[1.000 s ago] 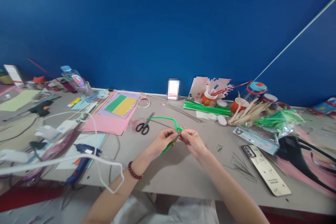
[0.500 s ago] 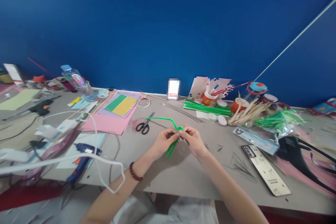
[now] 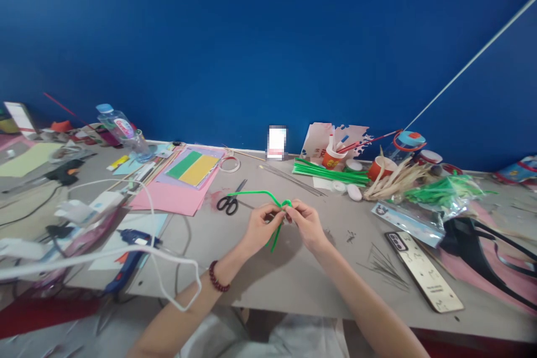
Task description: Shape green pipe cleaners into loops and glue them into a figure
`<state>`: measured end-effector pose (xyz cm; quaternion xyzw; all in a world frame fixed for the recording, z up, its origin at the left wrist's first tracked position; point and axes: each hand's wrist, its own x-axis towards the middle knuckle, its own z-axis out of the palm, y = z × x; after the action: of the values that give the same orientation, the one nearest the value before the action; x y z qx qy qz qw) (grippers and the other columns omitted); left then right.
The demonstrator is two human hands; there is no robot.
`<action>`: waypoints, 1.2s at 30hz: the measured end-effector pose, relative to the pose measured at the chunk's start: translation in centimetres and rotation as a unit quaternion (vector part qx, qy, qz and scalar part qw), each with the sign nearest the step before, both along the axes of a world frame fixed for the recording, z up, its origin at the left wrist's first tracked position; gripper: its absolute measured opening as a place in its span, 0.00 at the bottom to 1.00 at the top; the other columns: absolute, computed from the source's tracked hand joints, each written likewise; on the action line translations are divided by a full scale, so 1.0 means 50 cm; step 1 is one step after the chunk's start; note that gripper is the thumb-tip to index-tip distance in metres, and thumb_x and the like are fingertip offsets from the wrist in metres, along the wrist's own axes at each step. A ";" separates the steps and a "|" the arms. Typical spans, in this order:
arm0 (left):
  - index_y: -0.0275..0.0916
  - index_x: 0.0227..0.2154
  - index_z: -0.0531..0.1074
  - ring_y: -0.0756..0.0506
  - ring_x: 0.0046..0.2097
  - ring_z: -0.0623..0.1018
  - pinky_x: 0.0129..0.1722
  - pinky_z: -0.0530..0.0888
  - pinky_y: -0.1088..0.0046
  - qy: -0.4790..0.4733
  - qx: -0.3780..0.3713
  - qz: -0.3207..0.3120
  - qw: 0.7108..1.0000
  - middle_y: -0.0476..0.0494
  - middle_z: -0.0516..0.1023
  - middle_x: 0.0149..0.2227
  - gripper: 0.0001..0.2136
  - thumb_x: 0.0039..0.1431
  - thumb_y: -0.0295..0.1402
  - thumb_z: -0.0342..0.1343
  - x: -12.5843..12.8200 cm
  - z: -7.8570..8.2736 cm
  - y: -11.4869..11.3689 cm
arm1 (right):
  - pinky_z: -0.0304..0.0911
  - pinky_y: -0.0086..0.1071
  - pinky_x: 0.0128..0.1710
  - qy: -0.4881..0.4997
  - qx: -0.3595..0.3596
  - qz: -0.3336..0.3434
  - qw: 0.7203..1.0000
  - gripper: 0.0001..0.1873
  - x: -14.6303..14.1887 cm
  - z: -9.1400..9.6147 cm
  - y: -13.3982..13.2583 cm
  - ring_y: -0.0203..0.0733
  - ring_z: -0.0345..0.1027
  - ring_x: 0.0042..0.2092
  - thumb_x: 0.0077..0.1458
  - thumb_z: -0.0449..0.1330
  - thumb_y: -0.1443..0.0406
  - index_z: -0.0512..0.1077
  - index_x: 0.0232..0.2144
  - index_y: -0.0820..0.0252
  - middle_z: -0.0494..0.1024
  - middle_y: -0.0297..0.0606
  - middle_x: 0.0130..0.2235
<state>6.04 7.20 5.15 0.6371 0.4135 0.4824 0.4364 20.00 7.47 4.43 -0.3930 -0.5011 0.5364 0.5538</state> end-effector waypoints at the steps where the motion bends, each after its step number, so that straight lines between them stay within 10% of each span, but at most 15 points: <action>1: 0.34 0.24 0.73 0.50 0.28 0.72 0.27 0.67 0.77 0.000 -0.001 0.000 1.000 0.45 0.75 0.27 0.12 0.56 0.37 0.53 0.000 0.000 0.000 | 0.53 0.31 0.30 -0.002 0.004 0.000 1.000 0.09 0.001 0.000 0.000 0.34 0.55 0.27 0.49 0.61 0.59 0.75 0.23 0.57 0.62 0.31 0.23; 25: 0.35 0.27 0.70 0.53 0.23 0.64 0.27 0.63 0.76 -0.092 -0.143 -0.068 0.983 0.53 0.63 0.19 0.17 0.56 0.46 0.50 -0.008 -0.004 0.019 | 0.60 0.28 0.24 0.002 -0.021 -0.059 0.998 0.09 -0.003 0.016 0.003 0.32 0.60 0.24 0.41 0.66 0.61 0.74 0.26 0.59 0.72 0.32 0.26; 32: 0.38 0.35 0.72 0.46 0.40 0.72 0.39 0.68 0.71 0.001 0.064 0.076 0.995 0.44 0.73 0.36 0.09 0.52 0.35 0.57 -0.013 0.010 0.015 | 0.64 0.31 0.30 -0.150 0.116 -0.136 0.972 0.04 0.005 0.004 0.002 0.37 0.66 0.30 0.48 0.62 0.63 0.73 0.25 0.58 0.71 0.35 0.29; 36: 0.38 0.31 0.73 0.45 0.42 0.73 0.42 0.70 0.69 -0.014 0.094 0.040 0.995 0.42 0.74 0.37 0.06 0.51 0.34 0.58 -0.019 0.013 0.016 | 0.66 0.34 0.37 -0.236 0.205 -0.164 0.936 0.04 0.003 0.015 -0.008 0.41 0.69 0.39 0.50 0.60 0.65 0.74 0.26 0.57 0.73 0.40 0.37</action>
<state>5.07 8.01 5.81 0.6515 0.3856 0.5450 0.3603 20.15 7.06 5.18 -0.4633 -0.6447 0.2155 0.5686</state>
